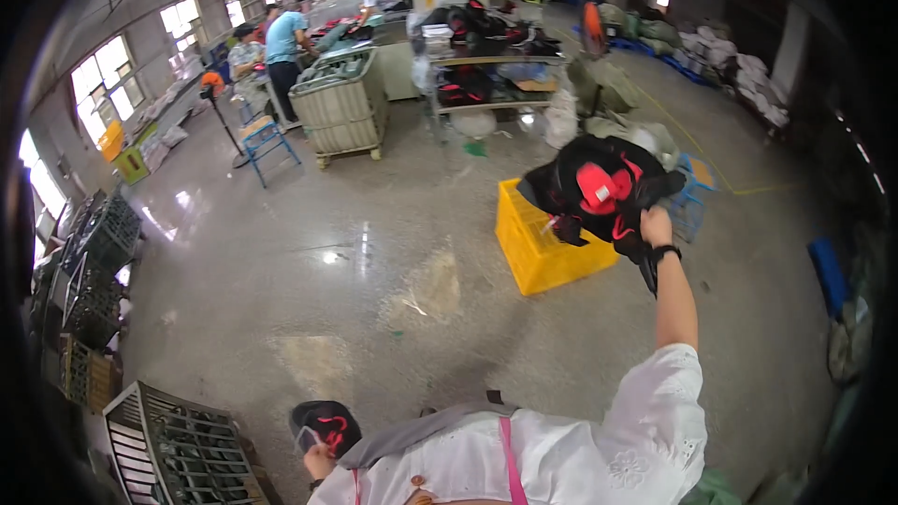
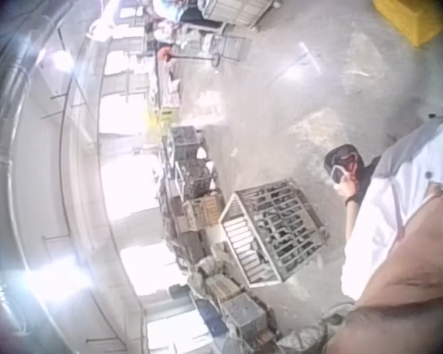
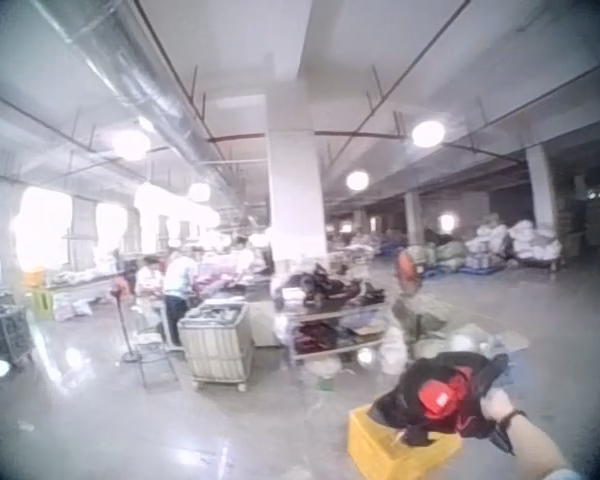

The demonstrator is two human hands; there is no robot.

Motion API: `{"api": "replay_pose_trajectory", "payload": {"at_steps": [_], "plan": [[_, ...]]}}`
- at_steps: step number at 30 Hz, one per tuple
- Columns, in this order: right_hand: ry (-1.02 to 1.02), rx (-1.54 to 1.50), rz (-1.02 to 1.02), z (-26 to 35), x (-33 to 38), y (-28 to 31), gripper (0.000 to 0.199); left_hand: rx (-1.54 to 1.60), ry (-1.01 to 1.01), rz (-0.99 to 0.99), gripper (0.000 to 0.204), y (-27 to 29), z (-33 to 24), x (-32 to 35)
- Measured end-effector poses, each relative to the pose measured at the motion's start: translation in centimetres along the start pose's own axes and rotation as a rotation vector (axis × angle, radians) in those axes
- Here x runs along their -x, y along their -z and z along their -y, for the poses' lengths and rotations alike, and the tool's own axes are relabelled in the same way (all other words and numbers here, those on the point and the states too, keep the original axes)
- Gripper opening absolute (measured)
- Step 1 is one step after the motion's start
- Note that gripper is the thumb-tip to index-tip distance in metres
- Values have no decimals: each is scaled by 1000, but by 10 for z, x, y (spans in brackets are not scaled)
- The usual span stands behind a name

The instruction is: Processing and lacing shoes at various workstations in a shoe manufacturing facility.

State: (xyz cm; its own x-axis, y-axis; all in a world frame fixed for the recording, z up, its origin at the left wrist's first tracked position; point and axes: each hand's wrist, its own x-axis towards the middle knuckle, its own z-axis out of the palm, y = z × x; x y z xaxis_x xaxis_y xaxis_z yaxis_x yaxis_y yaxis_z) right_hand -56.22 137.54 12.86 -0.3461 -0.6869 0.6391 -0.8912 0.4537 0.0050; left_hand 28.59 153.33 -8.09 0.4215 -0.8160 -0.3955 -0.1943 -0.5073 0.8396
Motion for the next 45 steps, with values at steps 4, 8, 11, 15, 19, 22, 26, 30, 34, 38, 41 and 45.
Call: {"api": "replay_pose_trajectory", "payload": {"at_steps": [4, 8, 11, 15, 19, 22, 26, 30, 34, 38, 41, 45], "plan": [[-91, -304, 902, 107, 54, -113, 10, -19, 95, -12, 18, -26, -64, -58], [-337, -687, 1643, 229, 79, -208, 16, 77, 62, -4, 16, -67, -114, -152], [426, -883, 1350, 365, 59, -297, 32, 93, 11, -6, 16, -100, -166, -240], [407, -1552, 1865, 678, -27, -224, 31, -1, -22, -78, 17, -112, -231, -345], [1191, -1907, 1487, 888, -40, -193, 34, 136, -28, -133, 18, -110, -313, -445], [1239, -1326, 1816, 985, -92, -211, 35, 133, -210, -166, 17, -99, -358, -521], [1582, -1519, 1290, 1095, -115, -293, 26, -16, -399, -213, 11, -85, -387, -644], [1606, -1323, 1317, 1202, -154, -327, 22, 24, -404, -89, 11, -45, -423, -771], [1457, -1231, 977, 1324, -186, -337, 12, 90, -252, 6, 14, 15, -488, -876], [1388, -1231, 1177, 1439, -202, -365, 18, 467, -81, 186, 20, 66, -477, -998], [1487, -1233, 1129, 1560, -209, -403, 13, 298, -121, 67, 22, 110, -477, -1103], [1468, -1444, 1336, 1730, -210, -435, 16, 269, -6, 64, 19, 200, -519, -1217]]}}
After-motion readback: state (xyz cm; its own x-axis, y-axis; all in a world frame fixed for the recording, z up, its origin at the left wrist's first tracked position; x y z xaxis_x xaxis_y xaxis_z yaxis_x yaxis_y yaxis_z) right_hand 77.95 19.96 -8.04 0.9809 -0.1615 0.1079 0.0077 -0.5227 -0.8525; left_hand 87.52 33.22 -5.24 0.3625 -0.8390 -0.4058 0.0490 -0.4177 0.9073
